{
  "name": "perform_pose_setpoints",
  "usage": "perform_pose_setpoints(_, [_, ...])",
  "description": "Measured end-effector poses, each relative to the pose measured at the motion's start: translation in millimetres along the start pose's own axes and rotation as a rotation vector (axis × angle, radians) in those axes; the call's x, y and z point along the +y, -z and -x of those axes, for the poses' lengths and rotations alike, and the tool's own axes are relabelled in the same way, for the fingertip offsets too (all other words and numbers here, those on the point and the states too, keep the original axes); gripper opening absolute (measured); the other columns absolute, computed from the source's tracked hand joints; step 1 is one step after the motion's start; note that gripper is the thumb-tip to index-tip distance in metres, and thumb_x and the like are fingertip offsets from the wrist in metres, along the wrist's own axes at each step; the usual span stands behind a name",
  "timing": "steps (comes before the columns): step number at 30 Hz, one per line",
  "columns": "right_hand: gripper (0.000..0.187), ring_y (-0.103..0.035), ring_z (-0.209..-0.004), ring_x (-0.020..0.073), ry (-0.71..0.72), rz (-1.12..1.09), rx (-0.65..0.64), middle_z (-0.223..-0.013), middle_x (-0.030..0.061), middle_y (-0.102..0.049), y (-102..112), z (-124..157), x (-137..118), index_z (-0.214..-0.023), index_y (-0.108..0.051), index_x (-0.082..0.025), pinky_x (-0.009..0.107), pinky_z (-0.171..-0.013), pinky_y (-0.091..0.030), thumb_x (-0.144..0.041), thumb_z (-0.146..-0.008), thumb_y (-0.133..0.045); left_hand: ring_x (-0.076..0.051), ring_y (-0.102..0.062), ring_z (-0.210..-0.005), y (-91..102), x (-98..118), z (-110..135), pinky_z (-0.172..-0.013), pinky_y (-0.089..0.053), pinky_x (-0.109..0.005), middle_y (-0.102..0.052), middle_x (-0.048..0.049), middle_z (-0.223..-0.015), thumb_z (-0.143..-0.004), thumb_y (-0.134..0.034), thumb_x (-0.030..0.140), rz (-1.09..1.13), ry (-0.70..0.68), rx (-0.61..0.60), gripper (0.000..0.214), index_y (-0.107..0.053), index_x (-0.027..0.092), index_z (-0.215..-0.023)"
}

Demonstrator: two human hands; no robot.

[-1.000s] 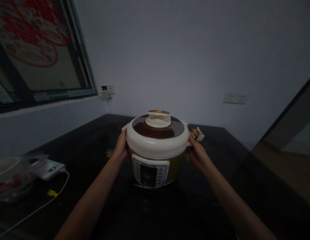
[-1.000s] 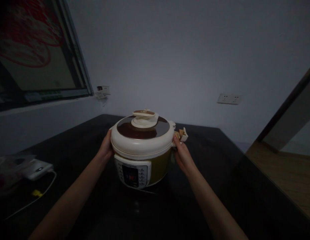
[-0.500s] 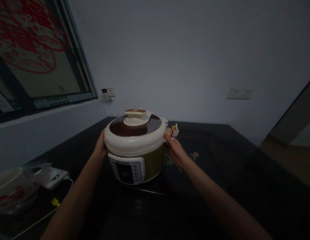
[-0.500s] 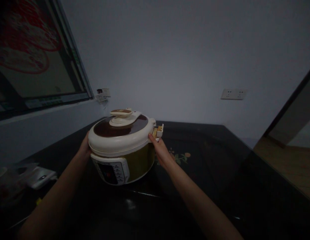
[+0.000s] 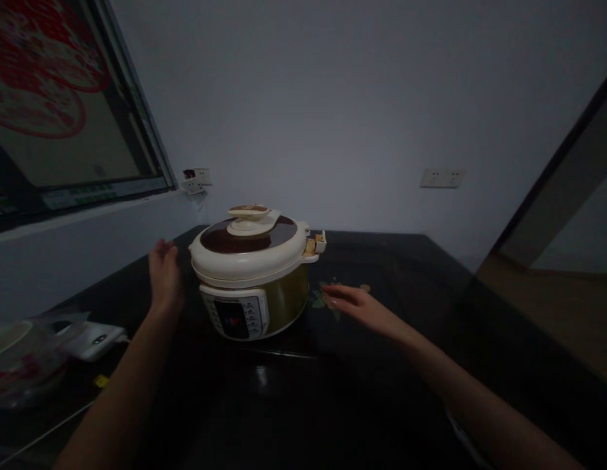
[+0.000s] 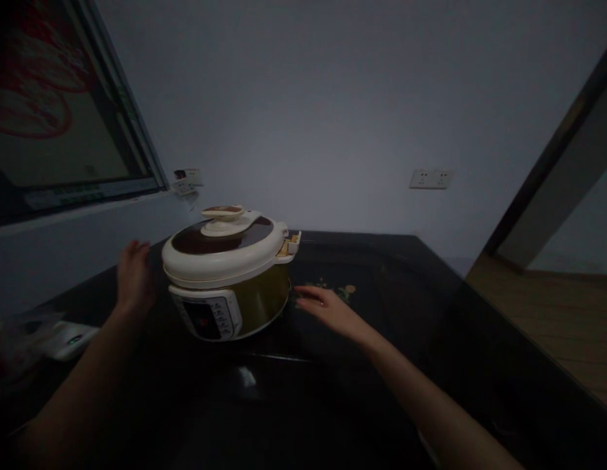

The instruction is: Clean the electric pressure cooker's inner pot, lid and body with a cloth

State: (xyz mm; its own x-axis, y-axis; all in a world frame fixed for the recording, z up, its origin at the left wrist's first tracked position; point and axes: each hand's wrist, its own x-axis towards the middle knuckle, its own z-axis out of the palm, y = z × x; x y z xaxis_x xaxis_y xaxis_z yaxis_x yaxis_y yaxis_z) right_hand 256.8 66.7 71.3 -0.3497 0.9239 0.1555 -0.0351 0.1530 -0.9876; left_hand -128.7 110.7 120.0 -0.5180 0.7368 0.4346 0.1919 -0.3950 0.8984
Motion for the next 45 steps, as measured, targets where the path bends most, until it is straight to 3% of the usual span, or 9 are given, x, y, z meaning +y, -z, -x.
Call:
perform_pose_setpoints(5, [0.046,-0.063,-0.111,0.0307,-0.117,0.668,0.190,-0.121,0.0084,-0.068,95.6,129.2,25.6,-0.114,-0.069,-0.024,0.050,-0.101,-0.045,-0.049,-0.076,-0.063,-0.019,-0.047,-0.127,-14.2,45.8,84.5,-0.112,-0.030,-0.041,-0.056,0.0080,-0.130,-0.087,-0.056,0.023,0.028,-0.465,0.148,0.035,-0.053,0.034,-0.121])
perform_pose_setpoints(10, [0.049,-0.066,-0.104,0.0337,-0.271,0.927,0.452,-0.114,0.0129,-0.070,170.6,244.9,81.6,-0.108,-0.072,-0.021,0.050,-0.096,-0.049,-0.050,-0.069,-0.062,-0.015,-0.065,-0.085,-79.6,70.5,189.4,-0.077,-0.052,-0.028,-0.070,0.0002,-0.089,-0.089,-0.050,0.016,-0.098,-0.695,-0.563,0.020,-0.067,0.022,-0.098])
perform_pose_setpoints(13, [0.049,-0.065,-0.106,0.0326,-0.248,1.023,0.489,-0.116,0.0130,-0.069,177.6,273.2,102.8,-0.111,-0.070,-0.021,0.047,-0.094,-0.051,-0.049,-0.073,-0.058,-0.015,-0.062,-0.100,-128.2,63.2,244.4,-0.090,-0.049,-0.028,-0.068,-0.0057,-0.104,-0.088,-0.047,0.012,-0.150,-0.580,-1.181,0.025,-0.064,0.017,-0.106])
perform_pose_setpoints(15, [0.047,-0.065,-0.106,0.0319,-0.219,1.088,0.497,-0.114,0.0132,-0.069,173.8,275.0,108.6,-0.111,-0.069,-0.021,0.047,-0.091,-0.052,-0.046,-0.074,-0.055,-0.016,-0.061,-0.105,-157.2,51.1,277.6,-0.094,-0.047,-0.028,-0.067,-0.0077,-0.110,-0.087,-0.047,0.012,-0.171,-0.508,-1.392,0.029,-0.063,0.016,-0.111])
perform_pose_setpoints(21, [0.026,-0.066,-0.081,0.0301,-0.186,1.130,0.520,-0.088,0.0129,-0.069,167.8,260.1,103.7,-0.079,-0.071,-0.023,0.046,-0.076,-0.053,-0.040,-0.065,-0.058,-0.032,-0.050,-0.118,-217.2,20.0,353.3,-0.100,-0.040,-0.048,-0.055,-0.0176,-0.129,-0.085,-0.053,0.028,-0.359,-0.367,-1.543,0.048,-0.050,0.010,-0.130])
perform_pose_setpoints(27, [0.026,-0.069,-0.078,0.0245,-0.233,0.658,0.562,-0.080,0.0058,-0.071,142.2,257.1,87.9,-0.077,-0.064,-0.024,0.033,-0.071,-0.057,-0.045,-0.061,-0.062,-0.034,-0.053,-0.111,-240.5,8.6,363.3,-0.095,-0.041,-0.047,-0.060,-0.0161,-0.110,-0.077,-0.067,0.026,-0.309,-0.183,-1.586,0.032,-0.065,0.010,-0.105])
perform_pose_setpoints(34, [0.043,-0.070,-0.096,0.0270,-0.278,0.315,0.561,-0.103,0.0077,-0.074,58.5,229.1,53.0,-0.098,-0.066,-0.024,0.030,-0.075,-0.059,-0.053,-0.067,-0.071,-0.015,-0.062,-0.082,-181.3,5.3,304.5,-0.074,-0.048,-0.025,-0.064,-0.0004,-0.084,-0.085,-0.060,0.036,-0.057,0.257,-1.476,0.025,-0.064,0.016,-0.100])
perform_pose_setpoints(39, [0.050,-0.069,-0.102,0.0256,-0.209,0.144,0.367,-0.112,0.0098,-0.071,8.4,194.5,50.9,-0.114,-0.061,-0.026,0.033,-0.087,-0.057,-0.056,-0.075,-0.064,-0.018,-0.064,-0.087,-87.5,3.5,250.7,-0.080,-0.049,-0.031,-0.068,-0.0052,-0.095,-0.084,-0.056,0.043,-0.062,0.429,-1.158,0.033,-0.058,0.015,-0.102])
perform_pose_setpoints(45, [0.048,-0.069,-0.102,0.0254,-0.247,0.261,0.289,-0.110,0.0092,-0.073,4.0,184.6,81.7,-0.108,-0.065,-0.024,0.032,-0.089,-0.056,-0.062,-0.077,-0.058,-0.028,-0.063,-0.100,34.5,-23.5,183.8,-0.094,-0.046,-0.045,-0.070,-0.0088,-0.102,-0.083,-0.055,0.045,-0.411,0.355,-0.732,0.036,-0.060,0.019,-0.107])
